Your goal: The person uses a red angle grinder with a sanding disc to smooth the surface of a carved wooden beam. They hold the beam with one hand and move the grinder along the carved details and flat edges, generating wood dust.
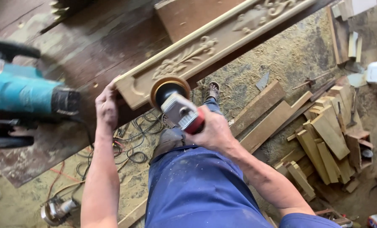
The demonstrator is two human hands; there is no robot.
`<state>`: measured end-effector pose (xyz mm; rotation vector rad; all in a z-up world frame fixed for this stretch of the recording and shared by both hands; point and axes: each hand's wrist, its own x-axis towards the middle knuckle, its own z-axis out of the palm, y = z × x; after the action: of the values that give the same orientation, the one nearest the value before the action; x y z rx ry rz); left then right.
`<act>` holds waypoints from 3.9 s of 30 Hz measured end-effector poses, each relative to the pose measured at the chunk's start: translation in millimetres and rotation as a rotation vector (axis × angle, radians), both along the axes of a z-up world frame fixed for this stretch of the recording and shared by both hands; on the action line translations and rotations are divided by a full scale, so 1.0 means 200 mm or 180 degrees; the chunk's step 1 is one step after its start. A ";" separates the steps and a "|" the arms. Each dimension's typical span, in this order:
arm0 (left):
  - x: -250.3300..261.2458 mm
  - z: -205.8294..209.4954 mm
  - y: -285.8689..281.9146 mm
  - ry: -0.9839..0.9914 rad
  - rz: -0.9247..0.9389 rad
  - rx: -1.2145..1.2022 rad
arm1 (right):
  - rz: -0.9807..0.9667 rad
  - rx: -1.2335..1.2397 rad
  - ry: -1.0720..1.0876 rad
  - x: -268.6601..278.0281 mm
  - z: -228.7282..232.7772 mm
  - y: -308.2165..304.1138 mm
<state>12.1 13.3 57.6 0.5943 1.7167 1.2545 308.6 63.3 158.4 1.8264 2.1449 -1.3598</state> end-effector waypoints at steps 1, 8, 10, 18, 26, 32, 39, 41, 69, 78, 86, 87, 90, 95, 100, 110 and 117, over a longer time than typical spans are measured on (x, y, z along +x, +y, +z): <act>-0.06 -0.16 -0.05 0.0000 -0.0032 -0.0001 | -0.0032 -0.0001 0.0000 0.06 0.00 0.05; 0.18 0.07 0.10 0.1349 0.0266 -0.0676 | -0.1330 0.0230 0.0834 0.48 0.11 0.51; 0.30 0.19 0.17 0.1686 0.0417 -0.0624 | -0.1542 0.0273 0.1040 0.65 0.08 0.68; 0.48 0.46 0.45 0.1493 0.0273 -0.1558 | -0.1917 -0.0381 0.0390 1.23 0.15 1.35; 0.29 0.04 0.16 0.2144 0.0419 -0.0751 | -0.2183 -0.0398 0.0237 1.55 0.25 1.81; 0.38 0.20 0.28 0.1721 0.0400 -0.1087 | -0.1830 -0.1078 -0.0139 1.36 0.50 1.91; 0.30 0.04 0.17 0.1671 0.0462 -0.0588 | -0.0624 -0.1059 -0.0878 1.33 0.43 1.83; 0.30 0.04 0.16 0.1697 0.0459 -0.0604 | -0.0953 -0.1373 -0.0680 1.32 0.50 1.91; 0.32 0.00 0.15 0.1896 0.0666 -0.0584 | -0.0799 -0.1407 -0.0690 0.92 0.59 2.33; 0.29 -0.03 0.09 0.2034 0.0337 -0.0476 | 0.1308 -0.1718 -0.0943 0.66 0.45 2.02; 0.28 -0.05 0.08 0.2234 0.0382 -0.0611 | -0.0076 -0.2234 -0.1051 0.70 0.72 2.26; 0.29 -0.04 0.07 0.2298 0.0397 -0.0622 | -0.0189 -0.2142 -0.1124 0.72 0.73 2.30; 0.33 0.02 0.15 0.2124 0.0522 -0.0793 | -0.0556 -0.1833 -0.1236 0.83 0.71 2.39; 0.36 0.10 0.21 0.2130 0.0387 -0.0814 | -0.0583 -0.1393 -0.1390 1.02 0.60 2.54; 0.34 0.05 0.18 0.2194 0.0503 -0.0727 | -0.0365 -0.0912 -0.1421 1.11 0.51 2.62; 0.36 0.17 0.28 0.1378 0.0817 -0.1069 | 0.0033 -0.1181 -0.1685 0.68 0.56 2.30; 0.32 0.14 0.24 0.1086 0.0834 -0.0825 | 0.0212 -0.1617 -0.1589 0.17 0.65 1.89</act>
<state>76.3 61.6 85.3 0.4572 2.2606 1.1245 343.4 441.8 289.0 1.6427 1.4406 -1.1355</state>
